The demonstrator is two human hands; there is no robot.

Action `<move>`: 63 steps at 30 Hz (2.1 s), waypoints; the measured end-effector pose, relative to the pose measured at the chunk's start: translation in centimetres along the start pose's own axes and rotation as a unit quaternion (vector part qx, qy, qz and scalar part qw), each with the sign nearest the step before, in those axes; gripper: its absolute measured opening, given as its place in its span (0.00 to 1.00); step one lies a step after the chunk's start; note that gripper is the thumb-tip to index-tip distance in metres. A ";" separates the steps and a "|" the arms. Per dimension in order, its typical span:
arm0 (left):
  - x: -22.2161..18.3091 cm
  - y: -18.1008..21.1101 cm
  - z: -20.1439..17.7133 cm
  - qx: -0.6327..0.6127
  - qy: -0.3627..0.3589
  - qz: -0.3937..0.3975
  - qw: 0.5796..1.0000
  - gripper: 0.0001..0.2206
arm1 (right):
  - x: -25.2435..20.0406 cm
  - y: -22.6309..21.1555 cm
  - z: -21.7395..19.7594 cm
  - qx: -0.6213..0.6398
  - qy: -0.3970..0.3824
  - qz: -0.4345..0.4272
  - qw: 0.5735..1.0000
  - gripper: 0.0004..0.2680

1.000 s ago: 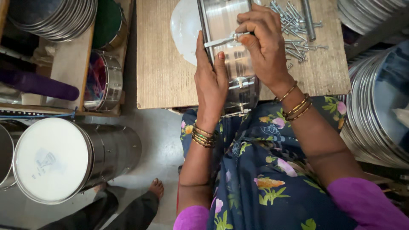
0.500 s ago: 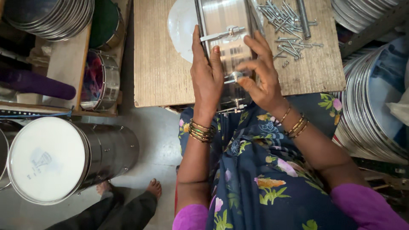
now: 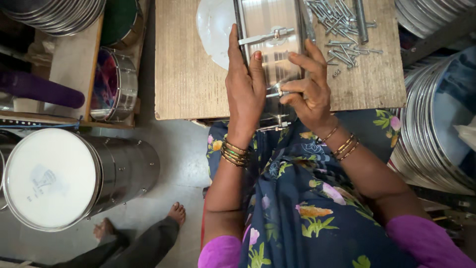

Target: The person assembles a metal drum by fitting a circular drum head onto the shell and securing it by hand using multiple bolts and brackets.

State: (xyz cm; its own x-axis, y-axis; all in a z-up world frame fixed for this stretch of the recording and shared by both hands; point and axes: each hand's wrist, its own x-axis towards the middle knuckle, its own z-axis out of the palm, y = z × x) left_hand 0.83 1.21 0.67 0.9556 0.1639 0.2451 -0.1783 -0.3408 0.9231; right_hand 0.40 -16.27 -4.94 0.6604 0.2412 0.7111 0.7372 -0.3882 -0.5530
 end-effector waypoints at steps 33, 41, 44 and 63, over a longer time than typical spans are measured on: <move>-0.5 -0.5 -0.1 -0.001 0.029 0.081 0.996 0.25 | -0.3 -0.2 0.0 -0.056 -0.002 -0.035 0.998 0.05; -2.0 -2.9 -3.0 -0.050 0.028 0.194 0.979 0.21 | -2.0 -2.7 0.0 -0.030 -0.012 -0.058 0.998 0.06; -1.5 -2.4 -4.4 -0.122 0.002 0.085 0.989 0.24 | -3.4 -3.4 0.6 -0.024 -0.018 -0.077 0.997 0.07; -2.8 1.9 -4.4 -0.064 -0.053 0.008 0.997 0.26 | -5.5 4.6 -8.7 -0.085 0.188 0.186 0.961 0.06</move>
State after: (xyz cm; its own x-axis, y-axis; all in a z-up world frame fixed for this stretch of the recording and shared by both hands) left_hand -3.23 4.16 3.04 0.9709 0.0580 0.2325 -0.2146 -0.2214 0.9513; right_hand -1.10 -27.12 -7.57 0.7514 -0.2677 0.6031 0.4057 -0.5335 -0.7422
